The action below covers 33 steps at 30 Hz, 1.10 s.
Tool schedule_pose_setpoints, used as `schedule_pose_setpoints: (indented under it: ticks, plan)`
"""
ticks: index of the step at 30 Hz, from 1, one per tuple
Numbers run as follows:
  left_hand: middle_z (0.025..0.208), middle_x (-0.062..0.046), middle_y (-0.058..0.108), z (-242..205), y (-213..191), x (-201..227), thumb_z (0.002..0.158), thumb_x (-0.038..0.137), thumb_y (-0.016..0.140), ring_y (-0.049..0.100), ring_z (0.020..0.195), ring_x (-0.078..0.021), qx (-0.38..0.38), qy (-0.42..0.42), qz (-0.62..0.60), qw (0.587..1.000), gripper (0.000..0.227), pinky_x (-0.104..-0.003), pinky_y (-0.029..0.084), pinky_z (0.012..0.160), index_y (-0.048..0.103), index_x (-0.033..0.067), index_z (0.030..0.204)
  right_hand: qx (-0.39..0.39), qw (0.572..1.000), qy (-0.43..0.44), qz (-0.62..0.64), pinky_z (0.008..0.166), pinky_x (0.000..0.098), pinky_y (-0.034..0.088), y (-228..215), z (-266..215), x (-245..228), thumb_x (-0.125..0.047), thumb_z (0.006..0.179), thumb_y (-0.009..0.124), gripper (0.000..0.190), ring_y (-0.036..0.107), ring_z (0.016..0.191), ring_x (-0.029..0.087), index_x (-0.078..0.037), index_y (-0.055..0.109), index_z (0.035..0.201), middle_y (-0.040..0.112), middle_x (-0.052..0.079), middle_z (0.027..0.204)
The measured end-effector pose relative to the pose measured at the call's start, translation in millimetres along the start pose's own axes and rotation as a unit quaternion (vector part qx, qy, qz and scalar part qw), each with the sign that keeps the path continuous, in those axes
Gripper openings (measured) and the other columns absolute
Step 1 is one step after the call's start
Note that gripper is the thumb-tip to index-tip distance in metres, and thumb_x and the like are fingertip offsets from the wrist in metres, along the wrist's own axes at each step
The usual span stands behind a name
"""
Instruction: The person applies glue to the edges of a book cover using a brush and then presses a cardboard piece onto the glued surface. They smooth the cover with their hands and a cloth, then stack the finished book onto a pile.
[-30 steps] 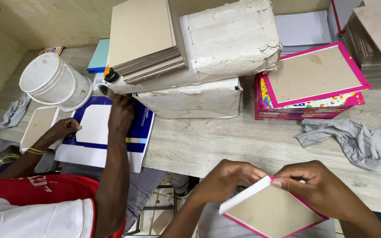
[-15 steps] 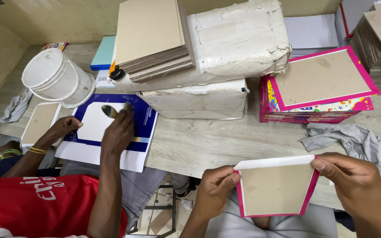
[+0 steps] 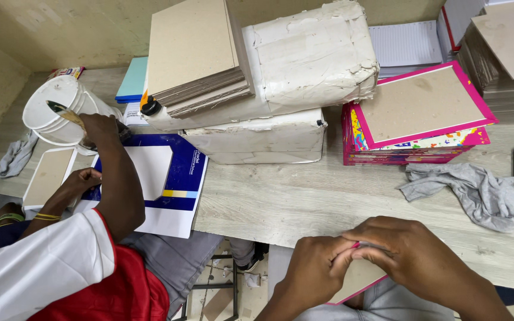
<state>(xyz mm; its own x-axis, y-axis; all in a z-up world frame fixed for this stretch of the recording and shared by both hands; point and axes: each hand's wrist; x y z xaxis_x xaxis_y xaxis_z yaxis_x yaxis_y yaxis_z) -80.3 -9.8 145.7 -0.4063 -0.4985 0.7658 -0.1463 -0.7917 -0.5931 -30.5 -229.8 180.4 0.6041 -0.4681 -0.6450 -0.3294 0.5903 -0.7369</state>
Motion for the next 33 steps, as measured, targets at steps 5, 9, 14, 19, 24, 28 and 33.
schedule_pose_setpoints:
  ticks: [5, 9, 14, 19, 24, 28, 33]
  plan:
    - [0.070, -0.004, 0.064, -5.1, 5.3, -2.4, 0.114, 0.030, 0.053, 0.060, 0.061, -0.0309, -0.036, -0.029, 0.052, 0.998, 0.028, -0.045, 0.039, 0.058, 0.063, 0.0148, 0.093, -0.020, 0.996, 0.081, -0.028, 0.068, 0.0281, 0.055, 12.7, -9.0, 8.8, -0.039, 0.101, 0.063, 0.020, 0.078, 0.073, 0.008, -0.030, 0.080, 0.093, 0.079, -0.014, 0.082]
    - [0.064, -0.006, 0.057, 0.5, 0.0, 3.7, 0.113, 0.027, 0.052, 0.053, 0.056, -0.0306, -0.060, -0.048, 0.001, 0.997, 0.030, -0.044, 0.036, 0.059, 0.055, 0.0148, 0.086, -0.069, 0.976, 0.187, -0.083, 0.071, 0.0339, 0.052, 18.1, -14.0, 12.8, -0.032, 0.094, 0.066, 0.006, 0.072, 0.073, 0.011, -0.032, 0.071, 0.091, 0.076, -0.015, 0.085]
    - [0.065, -0.002, 0.047, 1.5, -4.8, -1.0, 0.113, 0.026, 0.051, 0.045, 0.058, -0.0222, -0.102, -0.048, -0.059, 0.992, 0.030, -0.041, 0.033, 0.061, 0.052, 0.0152, 0.085, -0.092, 0.951, 0.293, 0.028, 0.073, 0.0261, 0.055, 13.1, -14.1, 12.3, -0.025, 0.082, 0.073, 0.004, 0.071, 0.071, 0.007, -0.026, 0.069, 0.081, 0.078, -0.012, 0.073]
    - [0.068, 0.011, 0.034, -1.0, -9.6, -3.5, 0.112, 0.027, 0.056, 0.033, 0.065, -0.0061, -0.166, -0.112, -0.184, 0.962, 0.027, -0.030, 0.030, 0.064, 0.057, 0.0188, 0.087, -0.113, 0.960, 0.256, 0.018, 0.069, 0.0278, 0.049, 31.0, -27.2, 24.9, -0.026, 0.082, 0.071, 0.007, 0.059, 0.069, 0.011, -0.028, 0.065, 0.086, 0.070, -0.010, 0.075]
    - [0.081, 0.014, 0.045, -6.2, 11.1, -57.6, 0.115, 0.032, 0.060, 0.036, 0.073, -0.0030, -0.280, -0.189, -0.330, 0.881, 0.021, -0.024, 0.029, 0.066, 0.069, 0.0188, 0.101, -0.103, 0.992, 0.069, 0.009, 0.065, 0.0318, 0.049, 51.6, -38.4, 42.7, -0.028, 0.099, 0.068, 0.011, 0.059, 0.066, 0.014, -0.026, 0.061, 0.090, 0.063, -0.008, 0.084]
    - [0.086, 0.015, 0.049, -10.4, 31.3, -88.4, 0.115, 0.035, 0.062, 0.042, 0.080, 0.0001, -0.285, -0.176, -0.380, 0.862, 0.026, -0.020, 0.032, 0.071, 0.071, 0.0171, 0.098, -0.028, 0.997, -0.064, -0.036, 0.066, 0.0356, 0.051, 64.2, -37.1, 49.6, -0.023, 0.105, 0.064, 0.014, 0.062, 0.071, 0.019, -0.016, 0.060, 0.093, 0.063, -0.002, 0.085]
    - [0.091, 0.013, 0.051, -4.8, 13.9, -72.6, 0.113, 0.040, 0.058, 0.043, 0.085, -0.0021, -0.232, -0.242, -0.375, 0.864, 0.029, -0.022, 0.032, 0.076, 0.065, 0.0160, 0.098, -0.025, 0.986, -0.138, -0.091, 0.086, 0.0419, 0.056, 59.1, -40.8, 44.1, -0.022, 0.108, 0.055, 0.027, 0.070, 0.105, 0.028, -0.011, 0.069, 0.129, 0.071, 0.008, 0.123]
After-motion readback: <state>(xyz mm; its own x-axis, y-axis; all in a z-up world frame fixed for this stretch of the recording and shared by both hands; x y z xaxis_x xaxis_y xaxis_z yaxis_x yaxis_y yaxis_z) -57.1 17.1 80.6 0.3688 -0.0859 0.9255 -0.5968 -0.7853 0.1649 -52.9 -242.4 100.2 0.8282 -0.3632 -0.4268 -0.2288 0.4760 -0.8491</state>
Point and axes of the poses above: each hand's wrist, its own z-axis towards the middle knuckle, its own y-axis out of the palm, x = y × z
